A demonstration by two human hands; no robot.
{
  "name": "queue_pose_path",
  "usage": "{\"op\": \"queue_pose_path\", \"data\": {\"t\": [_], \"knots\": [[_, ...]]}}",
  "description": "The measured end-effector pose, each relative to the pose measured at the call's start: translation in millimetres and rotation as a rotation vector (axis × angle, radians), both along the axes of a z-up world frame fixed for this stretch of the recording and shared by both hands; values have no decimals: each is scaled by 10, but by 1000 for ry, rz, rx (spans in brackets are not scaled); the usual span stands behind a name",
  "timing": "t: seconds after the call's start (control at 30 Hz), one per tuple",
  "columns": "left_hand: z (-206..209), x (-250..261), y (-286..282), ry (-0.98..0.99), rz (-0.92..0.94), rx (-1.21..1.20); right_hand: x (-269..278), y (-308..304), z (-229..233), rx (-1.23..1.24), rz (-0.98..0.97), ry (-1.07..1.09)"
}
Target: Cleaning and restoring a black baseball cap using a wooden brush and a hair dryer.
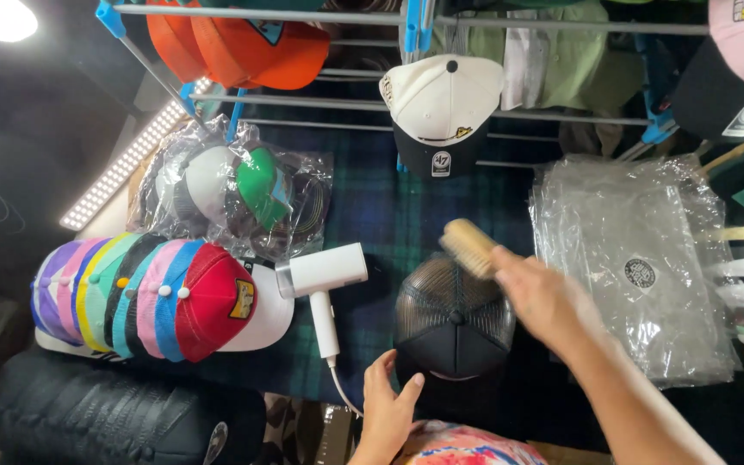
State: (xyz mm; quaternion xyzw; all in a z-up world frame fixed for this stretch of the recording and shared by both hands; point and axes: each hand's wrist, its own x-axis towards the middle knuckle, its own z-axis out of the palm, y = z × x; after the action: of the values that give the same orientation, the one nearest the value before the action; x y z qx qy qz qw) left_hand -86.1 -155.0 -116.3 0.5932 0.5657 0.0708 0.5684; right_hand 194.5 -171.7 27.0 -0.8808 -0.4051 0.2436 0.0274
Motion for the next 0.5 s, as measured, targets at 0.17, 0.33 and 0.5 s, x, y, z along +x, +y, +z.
{"op": "queue_pose_path", "data": {"t": [0.17, 0.33, 0.5], "knots": [[-434, 60, -67, -140, 34, -231, -20, -161, -137, 179, 167, -207], [-416, 51, -24, -105, 29, -229, -550, 24, 194, 318, 741, -192], [-371, 40, -58, 70, -43, -67, 330, 555, 61, -280, 321, -268]]}}
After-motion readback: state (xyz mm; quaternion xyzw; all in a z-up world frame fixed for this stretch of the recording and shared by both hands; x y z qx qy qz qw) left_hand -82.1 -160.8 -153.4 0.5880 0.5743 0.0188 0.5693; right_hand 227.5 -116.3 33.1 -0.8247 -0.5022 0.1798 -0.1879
